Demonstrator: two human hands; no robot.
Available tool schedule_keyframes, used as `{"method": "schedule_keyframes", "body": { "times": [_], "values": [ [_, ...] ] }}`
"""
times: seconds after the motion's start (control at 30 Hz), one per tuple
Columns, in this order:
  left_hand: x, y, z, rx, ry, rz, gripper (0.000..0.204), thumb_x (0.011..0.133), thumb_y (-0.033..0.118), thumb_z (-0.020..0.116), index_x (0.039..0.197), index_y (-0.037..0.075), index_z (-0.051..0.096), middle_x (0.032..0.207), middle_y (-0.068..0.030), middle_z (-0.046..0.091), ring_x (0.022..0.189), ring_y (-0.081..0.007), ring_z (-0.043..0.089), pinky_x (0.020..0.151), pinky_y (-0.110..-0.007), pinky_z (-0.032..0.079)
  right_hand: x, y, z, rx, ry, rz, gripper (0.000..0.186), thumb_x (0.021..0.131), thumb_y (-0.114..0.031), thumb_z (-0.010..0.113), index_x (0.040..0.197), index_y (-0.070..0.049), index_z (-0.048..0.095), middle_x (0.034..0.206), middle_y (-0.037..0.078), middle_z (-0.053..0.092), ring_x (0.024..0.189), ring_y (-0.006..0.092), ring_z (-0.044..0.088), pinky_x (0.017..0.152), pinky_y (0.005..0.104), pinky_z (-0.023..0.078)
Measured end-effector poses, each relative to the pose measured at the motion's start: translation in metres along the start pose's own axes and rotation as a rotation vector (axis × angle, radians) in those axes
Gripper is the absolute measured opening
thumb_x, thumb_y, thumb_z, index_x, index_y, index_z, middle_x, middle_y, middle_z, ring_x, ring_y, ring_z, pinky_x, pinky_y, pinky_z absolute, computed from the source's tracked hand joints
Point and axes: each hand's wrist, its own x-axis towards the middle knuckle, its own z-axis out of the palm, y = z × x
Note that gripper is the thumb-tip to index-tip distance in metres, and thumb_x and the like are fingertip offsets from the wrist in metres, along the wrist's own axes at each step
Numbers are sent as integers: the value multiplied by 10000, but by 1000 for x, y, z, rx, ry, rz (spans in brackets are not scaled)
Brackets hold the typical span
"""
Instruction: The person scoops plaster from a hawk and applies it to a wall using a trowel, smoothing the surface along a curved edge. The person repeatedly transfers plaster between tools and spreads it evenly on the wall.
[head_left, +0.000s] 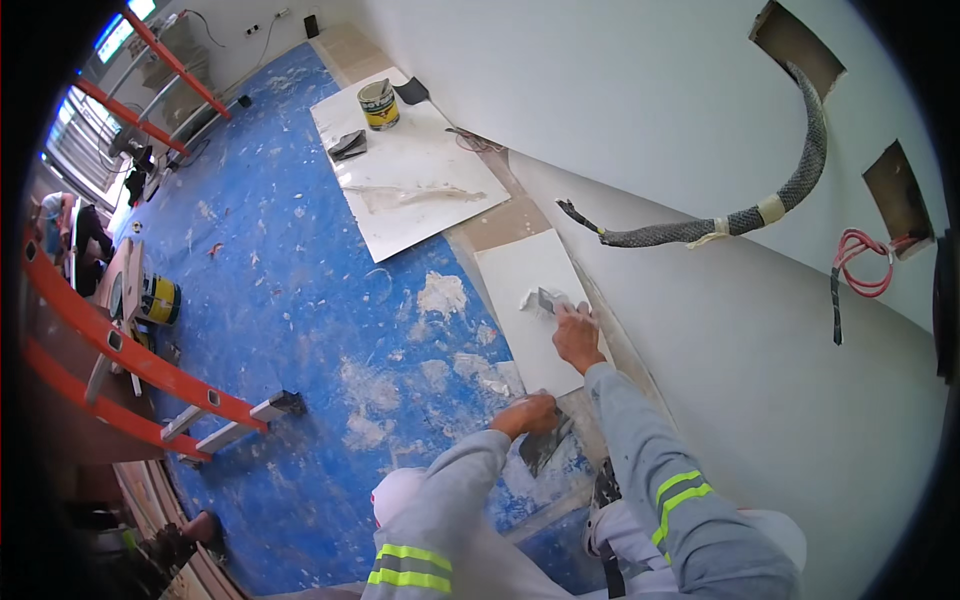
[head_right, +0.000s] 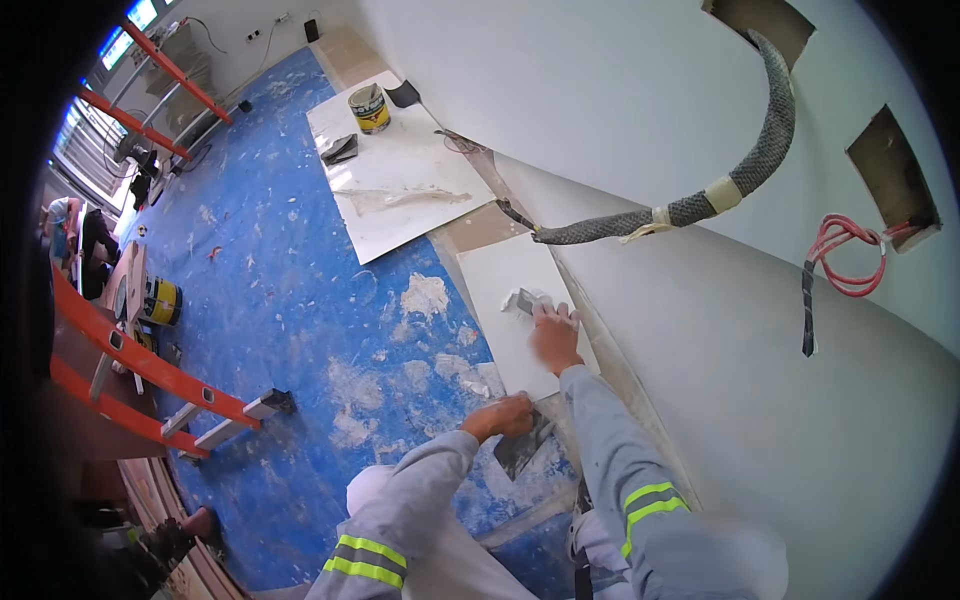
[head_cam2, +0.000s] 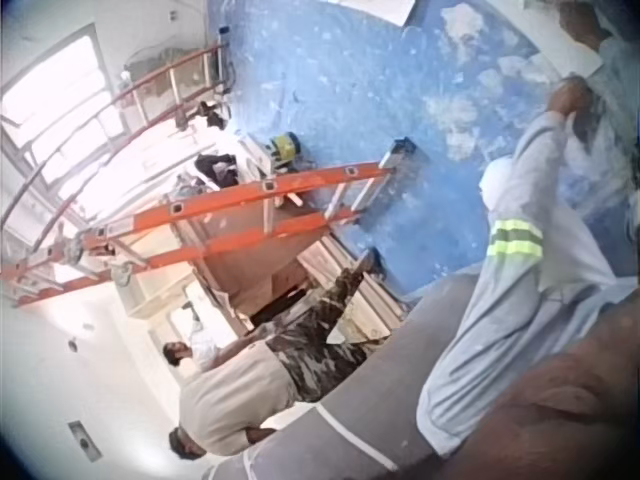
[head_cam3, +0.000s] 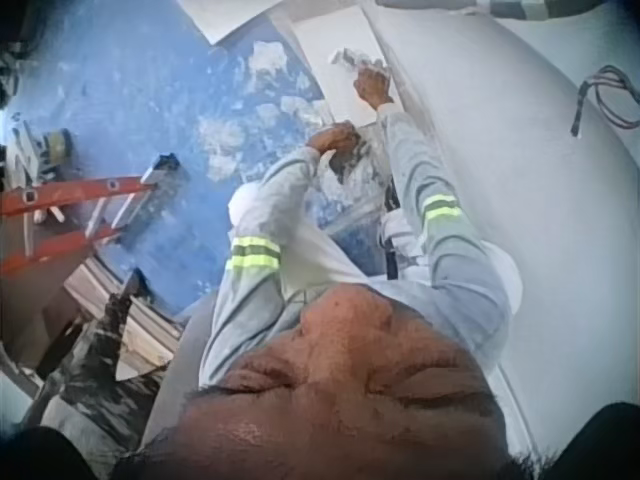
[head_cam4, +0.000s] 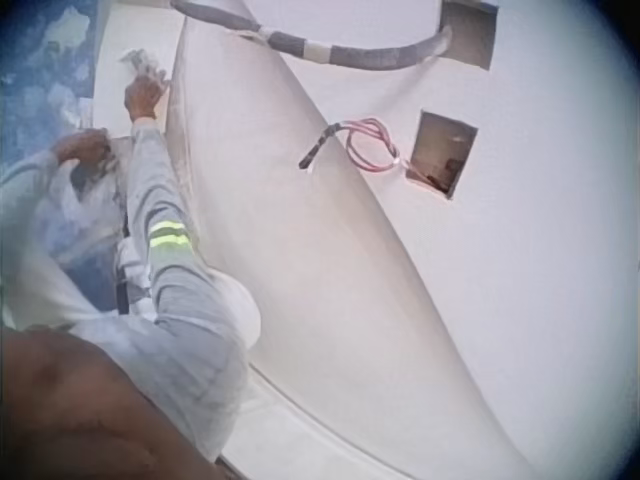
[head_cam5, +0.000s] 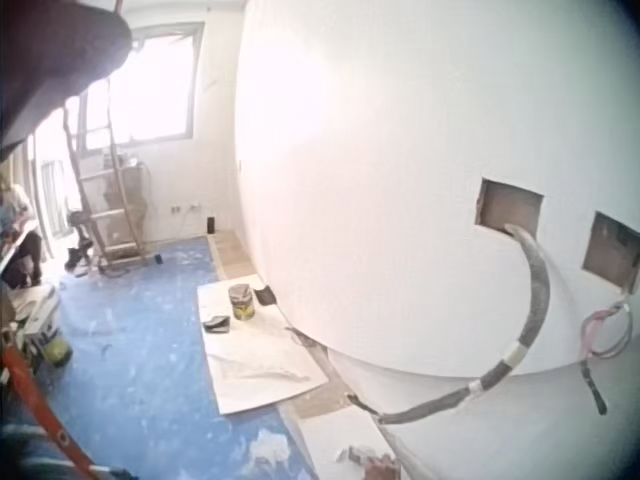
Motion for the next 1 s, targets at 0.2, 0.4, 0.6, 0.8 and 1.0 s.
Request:
{"method": "schedule_keyframes", "body": {
  "times": [0.2, 0.4, 0.6, 0.8, 1.0],
  "values": [
    [16, 8, 8, 32, 1, 27, 320, 815, 240, 540, 914, -9, 716, 1029, -262, 683, 985, -397, 673, 886, -458, 527, 0, 14, -14, 15, 24, 57, 350, 776, -103, 607, 1123, -73, 646, 1105, 85, 665, 1069, 312, 570, 897, 508, 426],
    [-2, 26, -14, -10, 76, 59, 316, 804, 205, 523, 860, -40, 714, 984, -269, 688, 943, -398, 681, 860, -468, 528, -2, 9, -9, 34, -65, 62, 314, 788, -59, 578, 1098, -72, 626, 1130, 97, 662, 1098, 339, 565, 895, 529, 452],
    [7, 9, -2, 169, -33, 5, 343, 819, 223, 541, 969, -24, 727, 1071, -274, 685, 1029, -391, 675, 917, -452, 530, 7, 6, 0, 93, -71, 70, 324, 778, -48, 528, 1085, -58, 632, 1104, 152, 666, 1041, 427, 571, 902, 536, 470],
    [-9, 31, -20, 52, -54, -35, 345, 812, 218, 555, 965, -40, 726, 1075, -285, 683, 1037, -406, 672, 915, -454, 533, 17, 30, 17, 152, -76, 140, 295, 787, -46, 521, 1060, -61, 632, 1091, 149, 673, 1021, 411, 592, 929, 521, 459],
    [-19, 27, -27, 57, -42, -66, 324, 766, 144, 531, 914, -80, 712, 1014, -297, 686, 982, -405, 685, 865, -464, 539, -20, 7, -19, 70, 141, -25, 389, 795, -78, 550, 1173, -78, 642, 1219, 77, 656, 1095, 351, 570, 975, 519, 408]
  ]
}}
